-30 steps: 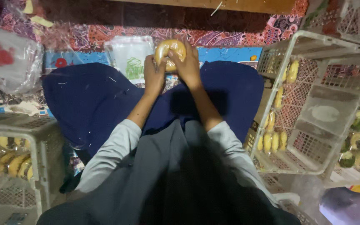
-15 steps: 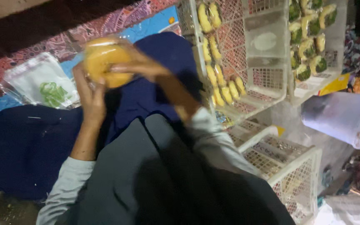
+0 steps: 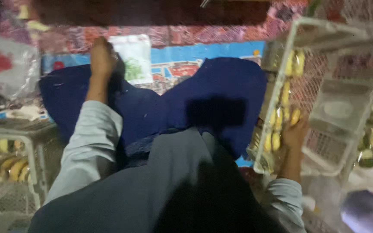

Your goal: The person sits on a mat and repeatedly picks up doughnuts from a wooden board, places them into clear plastic bags, and then puts the packaged doughnuts into a white plastic crate. The person handles the doughnuts one at a time throughout the clip.

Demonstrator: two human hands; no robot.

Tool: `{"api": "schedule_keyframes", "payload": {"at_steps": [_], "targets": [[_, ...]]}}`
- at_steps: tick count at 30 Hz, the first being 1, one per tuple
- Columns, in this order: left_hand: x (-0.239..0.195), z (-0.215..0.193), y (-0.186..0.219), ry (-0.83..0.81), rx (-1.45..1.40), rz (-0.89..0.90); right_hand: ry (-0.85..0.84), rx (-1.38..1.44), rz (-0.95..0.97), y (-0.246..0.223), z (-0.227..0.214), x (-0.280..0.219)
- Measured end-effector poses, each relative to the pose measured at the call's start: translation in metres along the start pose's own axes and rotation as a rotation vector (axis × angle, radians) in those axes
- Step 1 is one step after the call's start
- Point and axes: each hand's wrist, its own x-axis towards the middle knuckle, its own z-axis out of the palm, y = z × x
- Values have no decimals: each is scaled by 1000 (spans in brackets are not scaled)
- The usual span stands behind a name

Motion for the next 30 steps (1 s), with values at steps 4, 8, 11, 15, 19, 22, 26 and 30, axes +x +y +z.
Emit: {"api": "schedule_keyframes", "payload": {"at_steps": [4, 8, 11, 15, 19, 22, 26, 30], "targets": [[2, 14, 24, -6, -189, -42, 104, 176, 43, 9, 7, 16], [7, 19, 47, -165, 3, -81, 361, 512, 52, -60, -34, 51], [7, 6, 62, -190, 104, -59, 17, 1106, -28, -210, 0, 86], [-21, -37, 109, -95, -22, 13, -174, 787, -582, -415, 74, 107], [-29, -92, 151, 164, -334, -18, -600, 490, -527, -522, 79, 109], [-9, -120, 151, 489, -622, -109, -441, 784, -766, -551, 43, 99], [10, -129, 144, 482, -753, -376, 100, 717, -1011, -550, -2, 74], [23, -138, 159, 577, -613, -219, -22, 795, -898, -556, -25, 67]]}}
